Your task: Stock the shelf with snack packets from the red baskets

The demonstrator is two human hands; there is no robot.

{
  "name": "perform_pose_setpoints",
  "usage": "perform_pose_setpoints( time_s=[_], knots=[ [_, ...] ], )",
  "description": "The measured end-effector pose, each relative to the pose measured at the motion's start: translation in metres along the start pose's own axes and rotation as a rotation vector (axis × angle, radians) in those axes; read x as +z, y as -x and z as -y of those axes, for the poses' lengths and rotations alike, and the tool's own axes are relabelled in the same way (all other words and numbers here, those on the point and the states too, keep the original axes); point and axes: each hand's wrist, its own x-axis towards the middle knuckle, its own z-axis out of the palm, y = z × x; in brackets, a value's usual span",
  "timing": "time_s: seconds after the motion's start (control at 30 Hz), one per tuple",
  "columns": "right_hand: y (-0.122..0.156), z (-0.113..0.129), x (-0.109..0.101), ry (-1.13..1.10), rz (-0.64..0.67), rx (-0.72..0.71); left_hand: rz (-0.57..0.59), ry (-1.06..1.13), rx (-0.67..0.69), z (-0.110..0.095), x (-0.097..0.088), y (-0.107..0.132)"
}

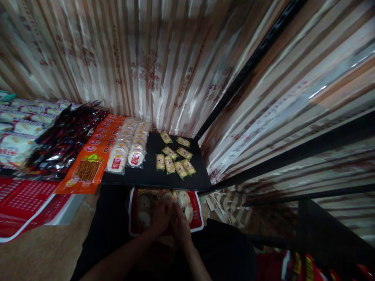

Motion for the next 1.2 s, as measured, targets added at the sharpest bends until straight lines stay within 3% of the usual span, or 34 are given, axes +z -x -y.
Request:
perform_pose_setpoints(
  time_s=[0.17,0.4,0.53,0.7,0.83,1.0,1.2],
  knots=[
    [-0.007,0.032,-0.002,-0.095,0.125,0.032,-0.059,0.116,0.024,0.000,-0.017,0.000],
    [-0.033,0.094,-0.020,-0.108,0.233,-0.081,-0.118,0.205,0.099,0.009,-0.060,-0.002],
    [-0.046,0.118,-0.030,-0.225,0.249,0.031,-0.144,0.223,0.126,0.012,-0.085,-0.001],
    [-0.059,0.143,-0.032,-0.704,0.209,0.298,-0.269,0.201,0.136,0.012,-0.107,0.005],
    [-0.062,0.153,-0.024,-0.937,0.143,0.461,-0.331,0.234,0.089,0.016,-0.118,0.011],
    [-0.055,0.160,-0.009,-1.030,0.110,0.490,-0.410,0.414,-0.019,0.031,-0.123,0.017],
    [-0.040,0.171,0.010,-0.982,0.093,0.491,-0.221,0.614,-0.016,0.041,-0.121,0.025]
  ],
)
